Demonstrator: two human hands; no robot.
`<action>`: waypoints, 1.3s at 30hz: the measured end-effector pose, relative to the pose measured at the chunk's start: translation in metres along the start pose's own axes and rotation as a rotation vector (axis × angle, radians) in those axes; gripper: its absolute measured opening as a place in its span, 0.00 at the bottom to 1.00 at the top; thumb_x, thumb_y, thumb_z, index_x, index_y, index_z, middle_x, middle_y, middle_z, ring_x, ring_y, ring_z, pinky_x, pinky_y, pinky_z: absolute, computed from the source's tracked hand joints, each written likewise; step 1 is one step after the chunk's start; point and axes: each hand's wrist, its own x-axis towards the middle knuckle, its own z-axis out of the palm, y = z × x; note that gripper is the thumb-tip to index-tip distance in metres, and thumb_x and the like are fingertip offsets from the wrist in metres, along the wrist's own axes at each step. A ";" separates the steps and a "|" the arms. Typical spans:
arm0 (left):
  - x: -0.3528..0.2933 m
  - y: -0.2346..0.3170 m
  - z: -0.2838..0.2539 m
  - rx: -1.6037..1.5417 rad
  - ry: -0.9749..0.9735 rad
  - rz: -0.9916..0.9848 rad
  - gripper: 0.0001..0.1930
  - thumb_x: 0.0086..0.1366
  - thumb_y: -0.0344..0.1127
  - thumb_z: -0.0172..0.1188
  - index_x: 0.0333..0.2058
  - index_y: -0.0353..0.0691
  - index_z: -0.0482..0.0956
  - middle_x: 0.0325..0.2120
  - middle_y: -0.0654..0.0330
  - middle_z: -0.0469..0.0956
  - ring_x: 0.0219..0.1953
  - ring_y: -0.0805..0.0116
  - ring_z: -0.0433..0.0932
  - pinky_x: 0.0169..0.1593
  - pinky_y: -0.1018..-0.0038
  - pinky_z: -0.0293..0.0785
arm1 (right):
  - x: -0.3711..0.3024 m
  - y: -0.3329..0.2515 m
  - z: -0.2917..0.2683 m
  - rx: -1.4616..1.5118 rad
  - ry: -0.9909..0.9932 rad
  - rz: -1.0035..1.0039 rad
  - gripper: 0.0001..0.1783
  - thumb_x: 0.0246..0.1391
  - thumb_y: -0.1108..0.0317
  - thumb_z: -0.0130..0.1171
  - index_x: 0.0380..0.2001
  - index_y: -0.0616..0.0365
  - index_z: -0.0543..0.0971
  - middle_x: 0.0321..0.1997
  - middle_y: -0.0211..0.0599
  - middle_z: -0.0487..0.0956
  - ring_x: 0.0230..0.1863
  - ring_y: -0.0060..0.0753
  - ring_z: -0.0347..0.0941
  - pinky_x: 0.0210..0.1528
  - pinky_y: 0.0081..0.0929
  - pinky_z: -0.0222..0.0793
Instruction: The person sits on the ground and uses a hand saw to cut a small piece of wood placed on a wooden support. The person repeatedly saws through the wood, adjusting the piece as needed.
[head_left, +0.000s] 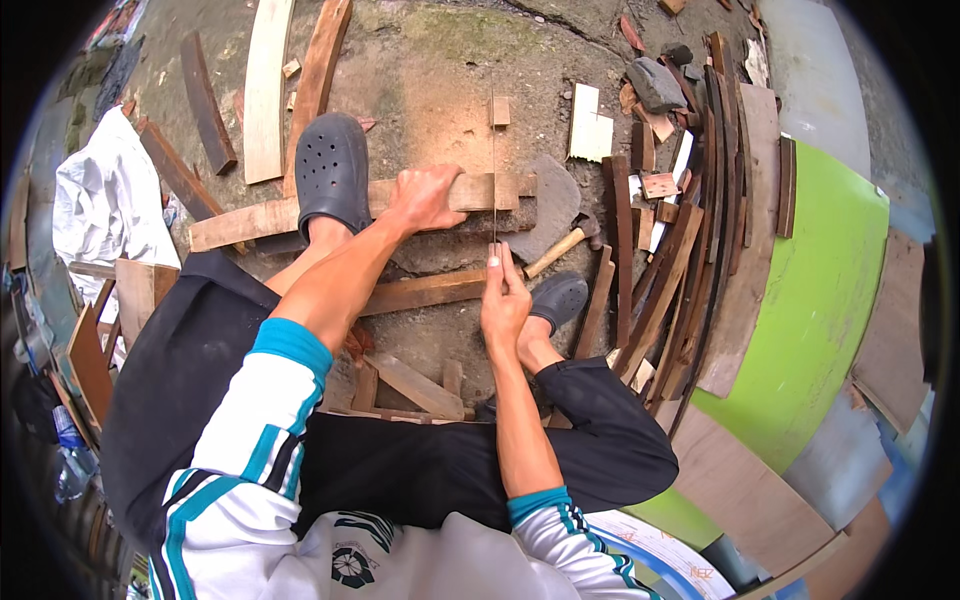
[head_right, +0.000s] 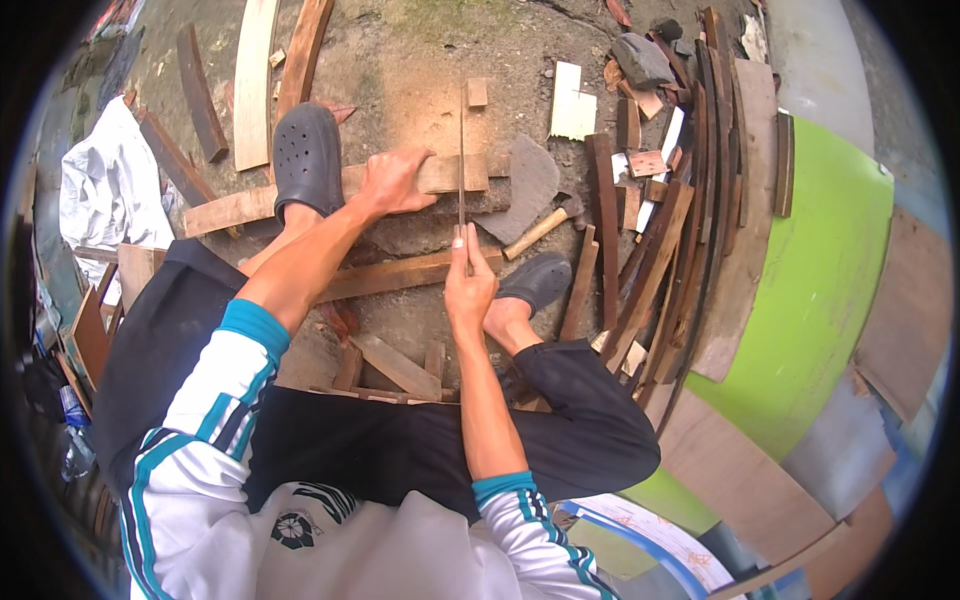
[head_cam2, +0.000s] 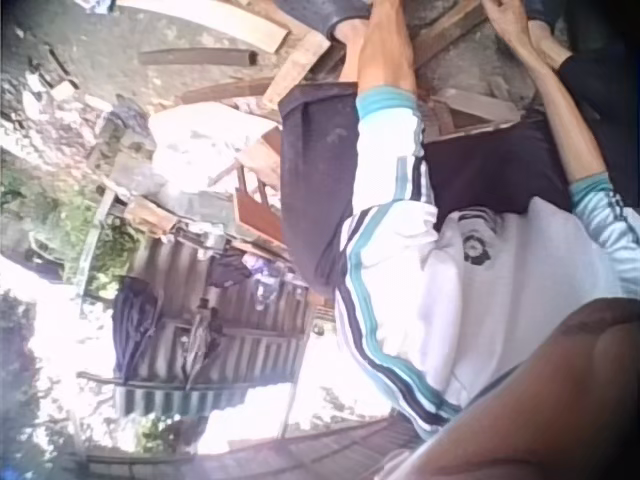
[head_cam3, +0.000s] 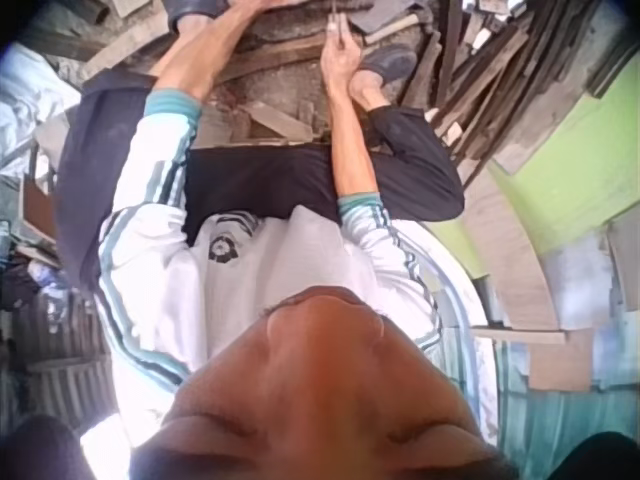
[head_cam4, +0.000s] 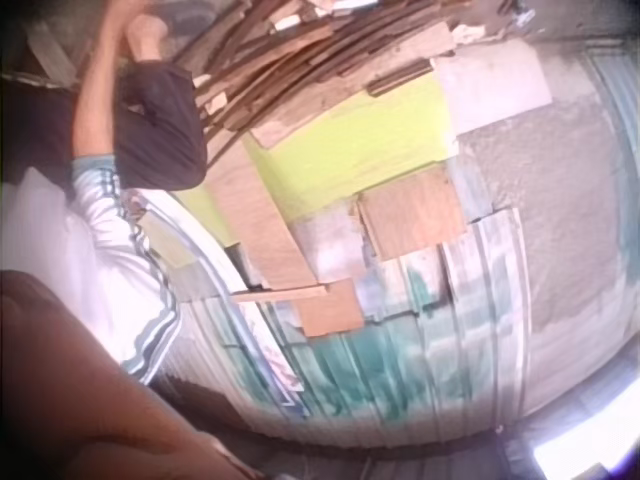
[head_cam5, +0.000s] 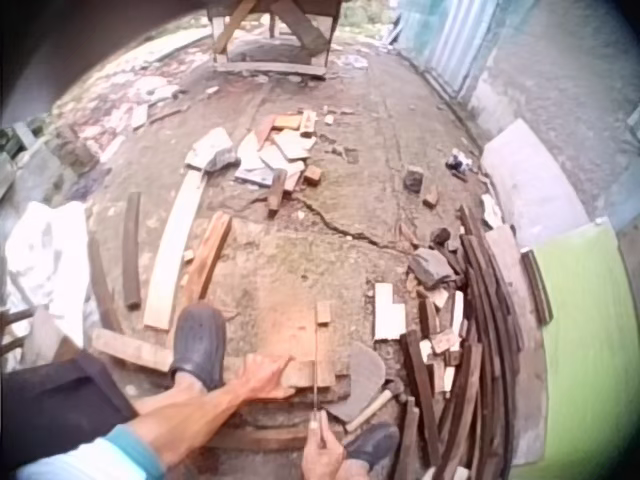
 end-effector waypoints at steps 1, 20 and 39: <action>0.000 -0.002 -0.002 -0.021 0.008 0.008 0.36 0.44 0.49 0.74 0.52 0.40 0.79 0.37 0.47 0.86 0.41 0.49 0.86 0.43 0.56 0.82 | 0.005 -0.011 0.008 -0.008 0.028 0.032 0.24 0.72 0.62 0.56 0.65 0.64 0.74 0.63 0.52 0.80 0.62 0.31 0.75 0.64 0.25 0.67; -0.006 -0.005 -0.003 -0.014 0.000 -0.019 0.34 0.43 0.48 0.75 0.50 0.40 0.80 0.39 0.48 0.85 0.43 0.49 0.85 0.45 0.56 0.81 | -0.097 -0.008 -0.067 -0.139 -0.020 0.353 0.23 0.72 0.63 0.56 0.63 0.65 0.76 0.57 0.46 0.84 0.53 0.21 0.77 0.56 0.21 0.71; -0.005 0.001 -0.005 -0.026 0.065 -0.004 0.34 0.42 0.49 0.76 0.48 0.39 0.80 0.37 0.47 0.85 0.42 0.47 0.85 0.44 0.54 0.81 | -0.080 0.000 -0.064 -0.124 -0.014 0.200 0.22 0.71 0.62 0.57 0.61 0.66 0.78 0.55 0.51 0.84 0.56 0.25 0.79 0.58 0.23 0.72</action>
